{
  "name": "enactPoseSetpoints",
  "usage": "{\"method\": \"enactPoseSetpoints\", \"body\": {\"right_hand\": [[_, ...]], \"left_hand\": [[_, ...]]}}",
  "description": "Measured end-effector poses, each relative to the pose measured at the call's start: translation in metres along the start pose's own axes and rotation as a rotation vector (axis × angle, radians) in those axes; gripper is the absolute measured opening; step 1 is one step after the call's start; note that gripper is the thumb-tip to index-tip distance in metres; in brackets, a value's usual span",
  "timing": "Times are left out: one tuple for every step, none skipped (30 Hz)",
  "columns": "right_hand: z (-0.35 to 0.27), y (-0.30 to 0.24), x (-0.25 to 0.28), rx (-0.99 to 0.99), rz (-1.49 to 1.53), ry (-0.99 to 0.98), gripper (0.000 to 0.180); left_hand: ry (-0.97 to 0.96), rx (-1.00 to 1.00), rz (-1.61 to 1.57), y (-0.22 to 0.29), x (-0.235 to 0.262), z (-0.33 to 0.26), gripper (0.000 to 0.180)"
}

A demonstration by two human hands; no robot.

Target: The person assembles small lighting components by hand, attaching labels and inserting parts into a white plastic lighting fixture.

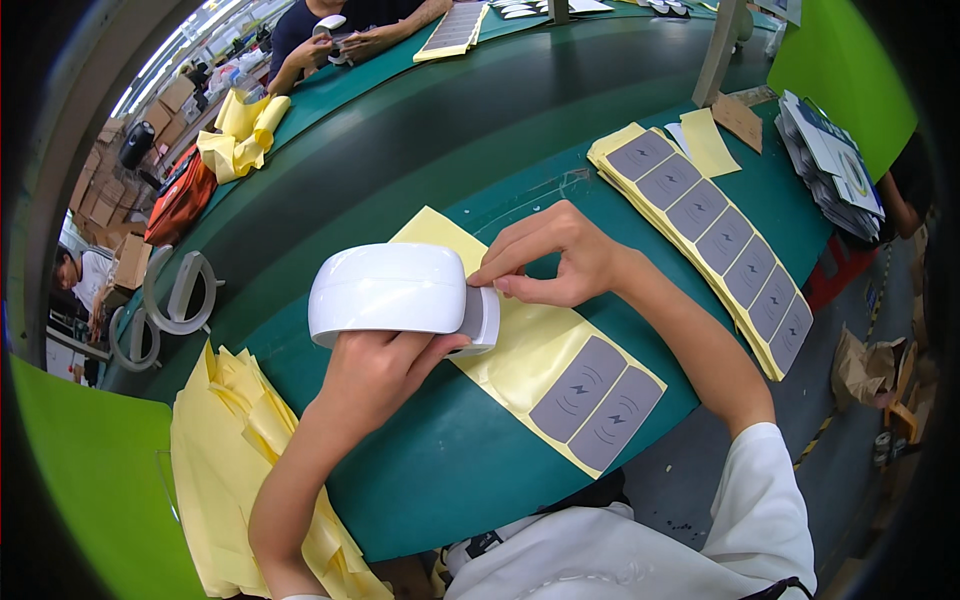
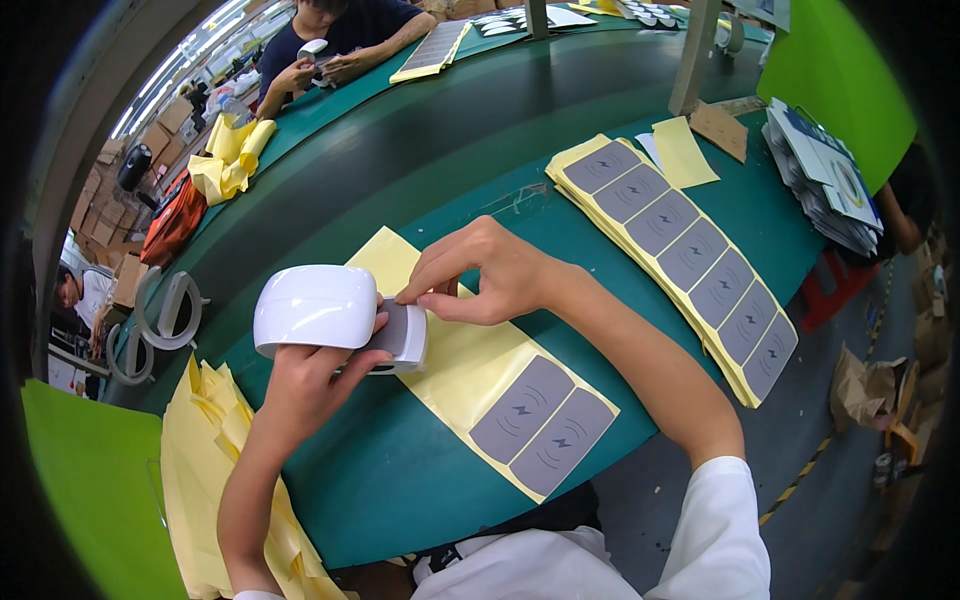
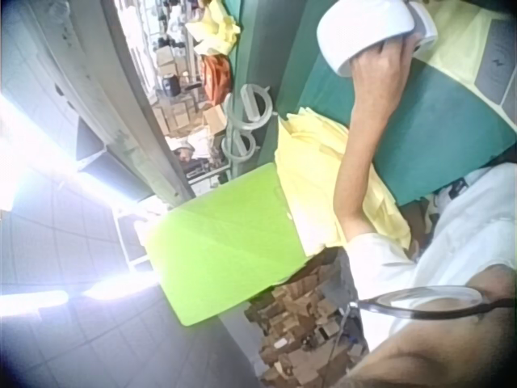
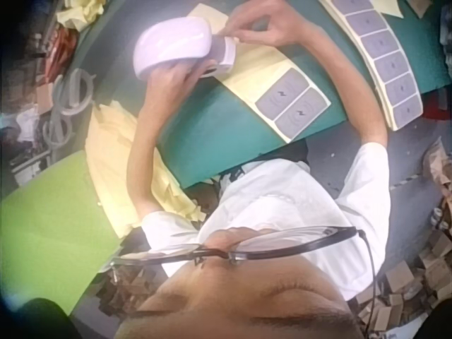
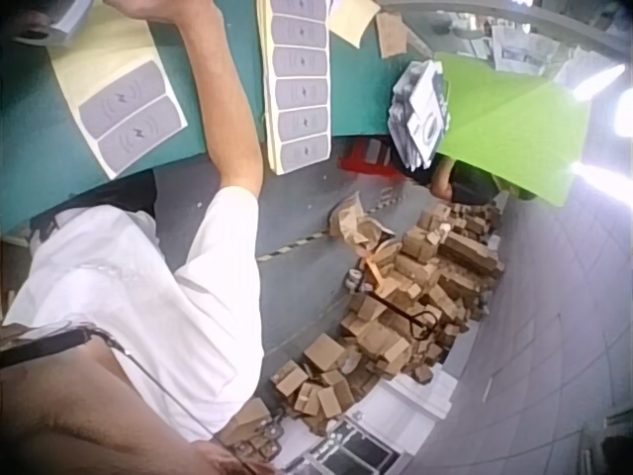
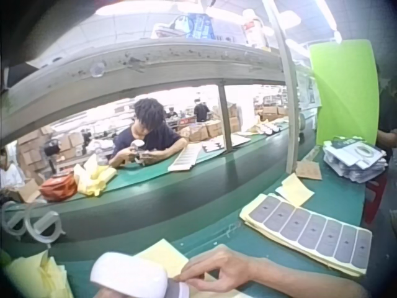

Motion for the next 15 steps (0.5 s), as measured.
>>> {"method": "enactPoseSetpoints", "body": {"right_hand": [[0.0, 0.0, 0.0, 0.006, 0.004, 0.0, 0.023], [0.0, -0.001, -0.001, 0.012, 0.009, 0.001, 0.023], [0.0, -0.001, -0.001, 0.013, 0.009, 0.002, 0.023], [0.0, -0.001, -0.001, 0.01, 0.007, 0.0, 0.023], [0.0, -0.001, -0.001, 0.007, 0.005, -0.002, 0.023], [-0.001, -0.001, 0.0, 0.007, 0.004, -0.001, 0.023], [-0.001, -0.001, 0.001, 0.003, 0.0, -0.001, 0.024], [-0.002, 0.0, 0.001, -0.001, -0.004, -0.001, 0.024], [-0.002, 0.0, 0.001, 0.001, -0.003, -0.001, 0.024], [-0.001, 0.001, 0.0, 0.002, 0.004, -0.002, 0.024], [-0.001, 0.001, 0.0, 0.004, 0.011, -0.004, 0.024], [-0.001, 0.001, 0.0, 0.003, 0.01, -0.003, 0.024], [-0.001, 0.001, 0.0, 0.01, 0.01, -0.001, 0.024], [-0.001, 0.001, 0.0, 0.017, 0.01, 0.001, 0.025], [-0.001, 0.0, 0.0, 0.018, 0.011, 0.001, 0.025]], "left_hand": [[0.009, 0.019, -0.034, -0.001, 0.0, 0.0, 0.04], [0.018, 0.038, -0.068, -0.002, 0.001, 0.0, 0.039], [0.018, 0.037, -0.067, -0.001, 0.001, 0.0, 0.039], [0.008, 0.041, -0.083, -0.001, 0.002, 0.001, 0.037], [-0.001, 0.044, -0.099, 0.0, 0.003, 0.002, 0.036], [-0.001, 0.043, -0.099, 0.001, 0.004, 0.004, 0.036], [0.012, 0.01, -0.097, 0.005, 0.006, 0.006, 0.036], [0.026, -0.023, -0.095, 0.009, 0.007, 0.008, 0.036], [0.025, -0.022, -0.093, 0.009, 0.008, 0.01, 0.036], [0.075, -0.072, -0.065, 0.014, 0.013, 0.012, 0.031], [0.125, -0.121, -0.036, 0.018, 0.018, 0.012, 0.026], [0.125, -0.122, -0.037, 0.019, 0.019, 0.012, 0.026], [0.084, -0.096, -0.038, 0.018, 0.016, 0.012, 0.032], [0.044, -0.07, -0.039, 0.016, 0.013, 0.012, 0.039], [0.043, -0.07, -0.038, 0.016, 0.013, 0.012, 0.039]]}}
Point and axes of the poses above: each hand's wrist, its own z-axis towards the middle knuckle, its own x-axis out of the back of the hand, y = z × x, the point moved 9 cm from there along z, towards the middle knuckle, and after that the axes turned 9 degrees about z, right-handed, at the moved point
